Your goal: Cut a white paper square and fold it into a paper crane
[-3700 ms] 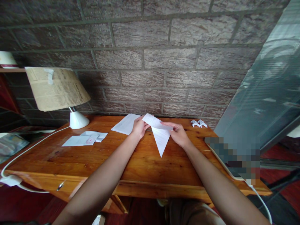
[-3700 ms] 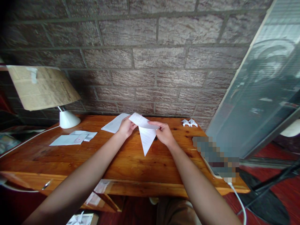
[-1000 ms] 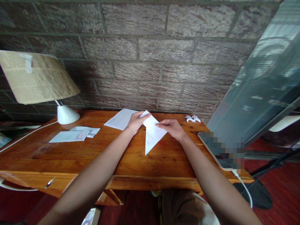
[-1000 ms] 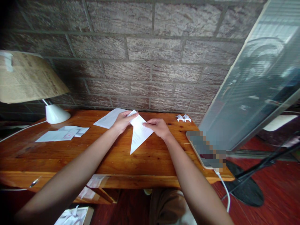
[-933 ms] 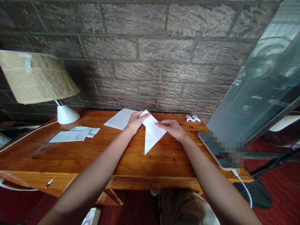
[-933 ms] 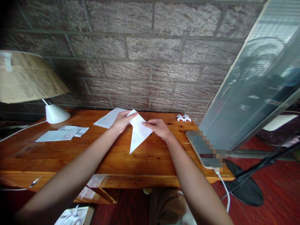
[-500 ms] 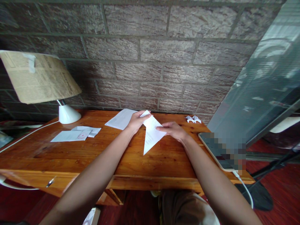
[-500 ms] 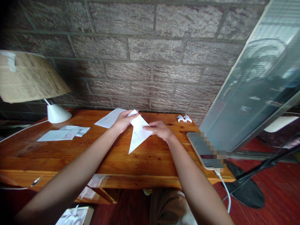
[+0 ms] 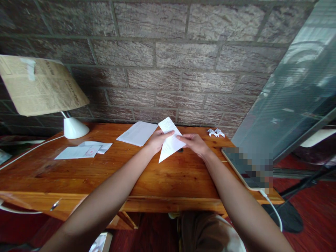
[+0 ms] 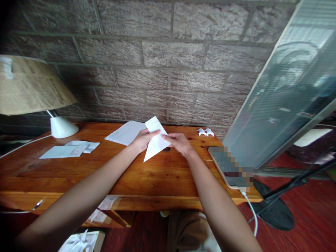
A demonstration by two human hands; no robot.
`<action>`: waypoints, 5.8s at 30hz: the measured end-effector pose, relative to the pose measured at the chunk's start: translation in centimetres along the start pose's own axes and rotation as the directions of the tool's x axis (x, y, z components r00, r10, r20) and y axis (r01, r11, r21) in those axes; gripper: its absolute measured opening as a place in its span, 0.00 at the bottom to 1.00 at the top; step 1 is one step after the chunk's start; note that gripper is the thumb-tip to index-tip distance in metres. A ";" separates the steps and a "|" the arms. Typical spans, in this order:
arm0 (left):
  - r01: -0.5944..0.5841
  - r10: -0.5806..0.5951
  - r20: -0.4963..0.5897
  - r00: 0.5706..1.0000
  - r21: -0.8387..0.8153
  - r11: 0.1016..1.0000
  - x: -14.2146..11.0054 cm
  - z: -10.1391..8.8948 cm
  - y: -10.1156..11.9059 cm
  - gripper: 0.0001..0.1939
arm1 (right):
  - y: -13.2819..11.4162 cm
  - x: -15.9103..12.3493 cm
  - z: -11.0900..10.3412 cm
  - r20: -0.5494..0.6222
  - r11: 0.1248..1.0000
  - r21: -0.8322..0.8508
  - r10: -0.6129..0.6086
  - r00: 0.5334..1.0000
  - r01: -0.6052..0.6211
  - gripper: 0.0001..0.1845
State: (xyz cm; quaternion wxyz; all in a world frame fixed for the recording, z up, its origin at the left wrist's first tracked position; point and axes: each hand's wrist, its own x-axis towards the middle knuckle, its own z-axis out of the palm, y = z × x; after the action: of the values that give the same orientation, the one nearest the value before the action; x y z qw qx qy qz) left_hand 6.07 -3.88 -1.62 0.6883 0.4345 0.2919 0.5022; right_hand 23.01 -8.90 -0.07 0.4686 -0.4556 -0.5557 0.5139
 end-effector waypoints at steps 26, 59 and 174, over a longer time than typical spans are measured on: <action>-0.076 0.082 -0.109 0.991 0.061 0.995 0.2 -0.7 1.3 0.24 | 0.1 0.1 -0.2 0.068 0.999 -0.035 0.014 0.998 -0.011 0.22; -0.021 0.000 0.116 0.993 0.179 0.984 -1.2 0.3 2.2 0.19 | -0.9 -0.6 0.5 0.171 0.983 -0.110 -0.126 0.977 0.146 0.19; 0.016 -0.047 0.131 0.990 0.230 0.973 -0.2 -1.7 1.5 0.25 | 0.0 0.2 -0.5 -0.049 0.996 -0.090 0.001 0.999 -0.005 0.19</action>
State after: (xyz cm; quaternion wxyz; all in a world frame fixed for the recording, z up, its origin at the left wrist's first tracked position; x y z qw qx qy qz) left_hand 3.87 -3.34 -1.05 0.6599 0.5391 0.3072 0.4237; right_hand 23.48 -8.61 -0.07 0.4605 -0.4896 -0.5659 0.4775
